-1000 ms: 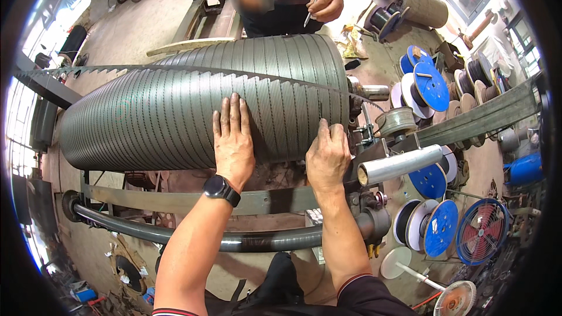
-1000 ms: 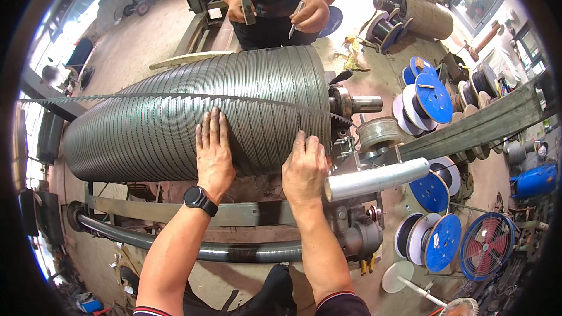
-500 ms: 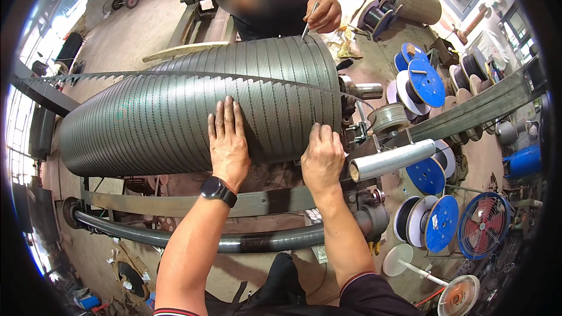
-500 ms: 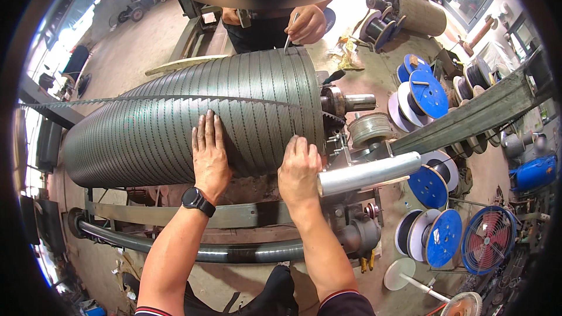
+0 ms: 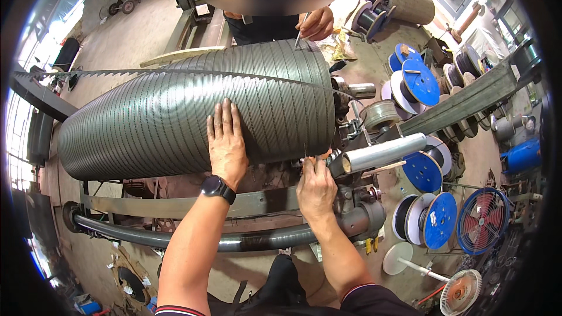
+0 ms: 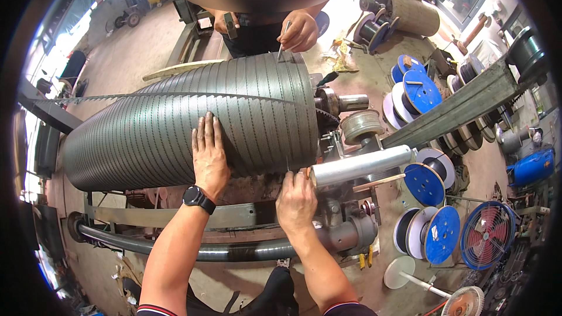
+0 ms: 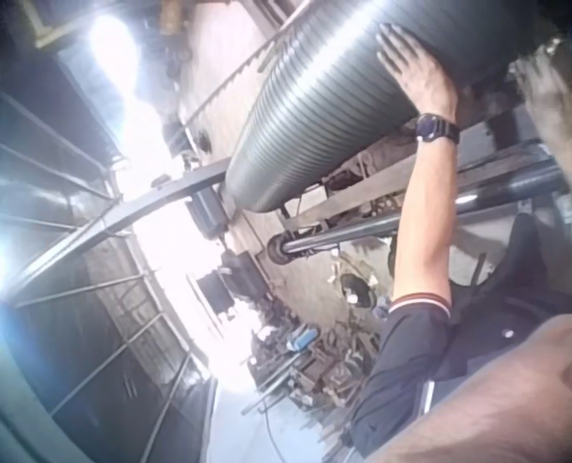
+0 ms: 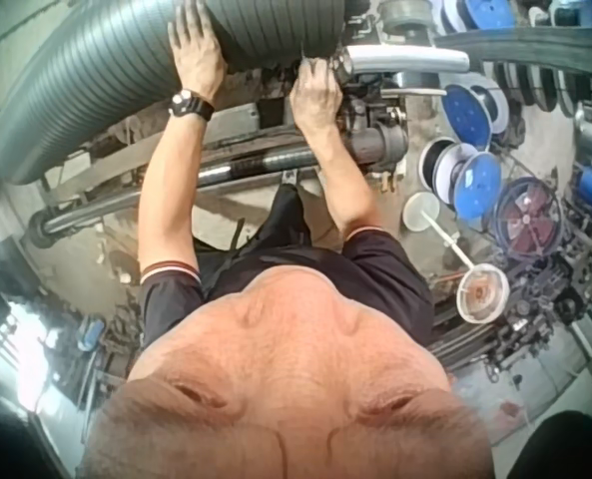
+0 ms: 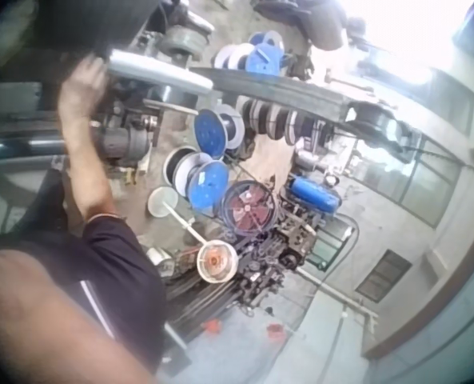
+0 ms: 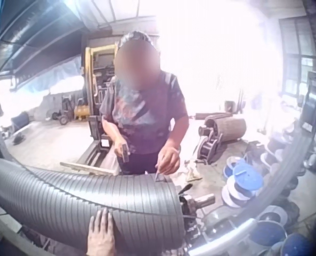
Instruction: The person secures a metal band around a large rotating metal cylinder using a hammer and chisel. A coworker assists by holding the cylinder steady while the person taps the chisel to fasten the band in place.
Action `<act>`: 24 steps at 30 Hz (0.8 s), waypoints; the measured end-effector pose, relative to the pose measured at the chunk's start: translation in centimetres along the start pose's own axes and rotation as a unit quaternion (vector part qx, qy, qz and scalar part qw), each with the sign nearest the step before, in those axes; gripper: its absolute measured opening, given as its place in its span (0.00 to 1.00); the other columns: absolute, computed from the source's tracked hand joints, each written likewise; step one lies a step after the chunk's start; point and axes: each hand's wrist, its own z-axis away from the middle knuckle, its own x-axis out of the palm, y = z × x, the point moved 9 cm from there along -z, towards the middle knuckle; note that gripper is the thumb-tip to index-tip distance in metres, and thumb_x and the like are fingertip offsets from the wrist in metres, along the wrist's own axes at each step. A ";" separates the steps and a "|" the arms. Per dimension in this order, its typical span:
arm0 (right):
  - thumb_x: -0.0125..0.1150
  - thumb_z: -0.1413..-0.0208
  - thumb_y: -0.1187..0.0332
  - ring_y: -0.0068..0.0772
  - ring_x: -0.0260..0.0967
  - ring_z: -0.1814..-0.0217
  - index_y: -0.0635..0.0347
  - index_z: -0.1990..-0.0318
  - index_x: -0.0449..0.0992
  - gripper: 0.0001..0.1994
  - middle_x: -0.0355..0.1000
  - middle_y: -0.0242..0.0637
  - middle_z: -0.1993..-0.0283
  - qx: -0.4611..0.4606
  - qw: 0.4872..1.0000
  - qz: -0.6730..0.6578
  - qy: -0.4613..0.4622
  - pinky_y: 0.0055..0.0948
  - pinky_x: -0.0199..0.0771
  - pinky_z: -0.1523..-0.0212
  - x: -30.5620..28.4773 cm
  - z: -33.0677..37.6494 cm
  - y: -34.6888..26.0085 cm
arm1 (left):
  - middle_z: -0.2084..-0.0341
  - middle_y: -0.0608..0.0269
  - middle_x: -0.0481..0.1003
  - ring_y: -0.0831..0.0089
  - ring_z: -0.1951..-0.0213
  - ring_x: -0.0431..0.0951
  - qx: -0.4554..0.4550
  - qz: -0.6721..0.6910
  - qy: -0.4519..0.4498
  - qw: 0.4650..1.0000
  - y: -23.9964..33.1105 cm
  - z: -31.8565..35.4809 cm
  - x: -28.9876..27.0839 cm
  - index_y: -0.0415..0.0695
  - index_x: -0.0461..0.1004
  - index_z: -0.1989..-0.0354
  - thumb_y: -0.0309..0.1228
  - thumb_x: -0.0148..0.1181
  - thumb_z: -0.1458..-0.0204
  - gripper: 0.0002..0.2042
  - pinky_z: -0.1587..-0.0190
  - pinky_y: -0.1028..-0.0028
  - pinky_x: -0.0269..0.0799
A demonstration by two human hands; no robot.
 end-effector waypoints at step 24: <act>0.66 0.47 0.78 0.52 0.77 0.63 0.66 0.47 0.81 0.17 0.72 0.47 0.61 -0.027 0.995 -0.074 0.055 0.45 0.80 0.63 -1.8 -1.0 -1.4 | 0.19 0.50 0.41 0.53 0.19 0.41 -0.024 0.024 -0.051 0.998 0.0 -0.3 -0.5 0.36 0.42 0.20 0.27 0.76 0.62 0.60 0.18 0.56 0.38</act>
